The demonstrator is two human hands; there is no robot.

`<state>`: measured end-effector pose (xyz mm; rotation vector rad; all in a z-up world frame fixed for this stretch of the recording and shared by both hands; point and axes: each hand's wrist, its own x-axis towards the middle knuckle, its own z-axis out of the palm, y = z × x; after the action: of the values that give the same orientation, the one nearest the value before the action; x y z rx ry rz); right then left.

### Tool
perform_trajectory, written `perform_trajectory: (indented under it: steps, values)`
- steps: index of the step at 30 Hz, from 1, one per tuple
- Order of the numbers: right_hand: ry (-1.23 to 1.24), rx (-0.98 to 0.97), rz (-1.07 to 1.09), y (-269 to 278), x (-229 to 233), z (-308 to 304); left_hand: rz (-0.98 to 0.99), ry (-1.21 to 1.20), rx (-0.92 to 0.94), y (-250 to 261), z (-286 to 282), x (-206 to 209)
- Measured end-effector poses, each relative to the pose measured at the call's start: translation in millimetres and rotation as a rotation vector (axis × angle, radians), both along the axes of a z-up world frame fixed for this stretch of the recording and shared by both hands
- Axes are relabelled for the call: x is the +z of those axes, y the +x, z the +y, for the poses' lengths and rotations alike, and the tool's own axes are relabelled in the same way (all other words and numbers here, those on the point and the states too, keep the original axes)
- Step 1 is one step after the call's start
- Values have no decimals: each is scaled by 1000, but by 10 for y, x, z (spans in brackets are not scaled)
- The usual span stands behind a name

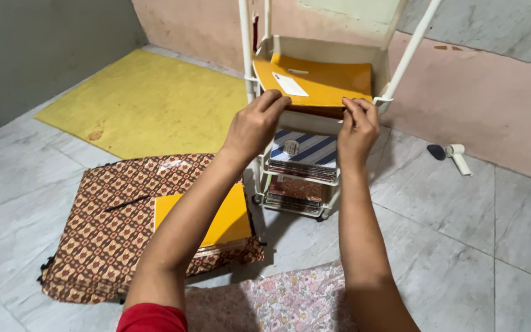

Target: The person repeatedly picks up yellow folders from a white rolling cart and places them onto a stack on a patterned mat on the floor. The person handles the folders one at a time, moving them from the cart to the growing pile.

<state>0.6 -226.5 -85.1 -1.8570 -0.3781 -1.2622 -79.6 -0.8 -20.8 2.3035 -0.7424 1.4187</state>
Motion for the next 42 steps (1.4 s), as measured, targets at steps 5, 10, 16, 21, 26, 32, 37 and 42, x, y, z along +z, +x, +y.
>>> perform_trajectory:
  steps: [5,10,16,21,26,32,37,42]
  values:
    - [66,-113,3,-113,-255,120,173,-323,-152,-398,36,-47]
    - [407,342,76,-42,-593,141,244,-484,-140,-674,168,-305]
    - [1054,891,550,19,-752,-123,530,-790,-95,-819,644,-633]
    - [774,977,976,-322,-978,-55,753,-1008,-284,-815,1271,-1080]
    - [483,970,1189,-576,-1257,120,870,-1157,-180,-1065,1931,-1657]
    - [253,936,1362,-648,-1589,459,1182,-1243,-34,-1404,2486,-2199]
    - [161,934,1441,-663,-1942,798,1276,-1174,186,-1538,2737,-2555]
    - [91,915,1491,-676,-2164,1003,1365,-1075,307,-1580,2883,-2739]
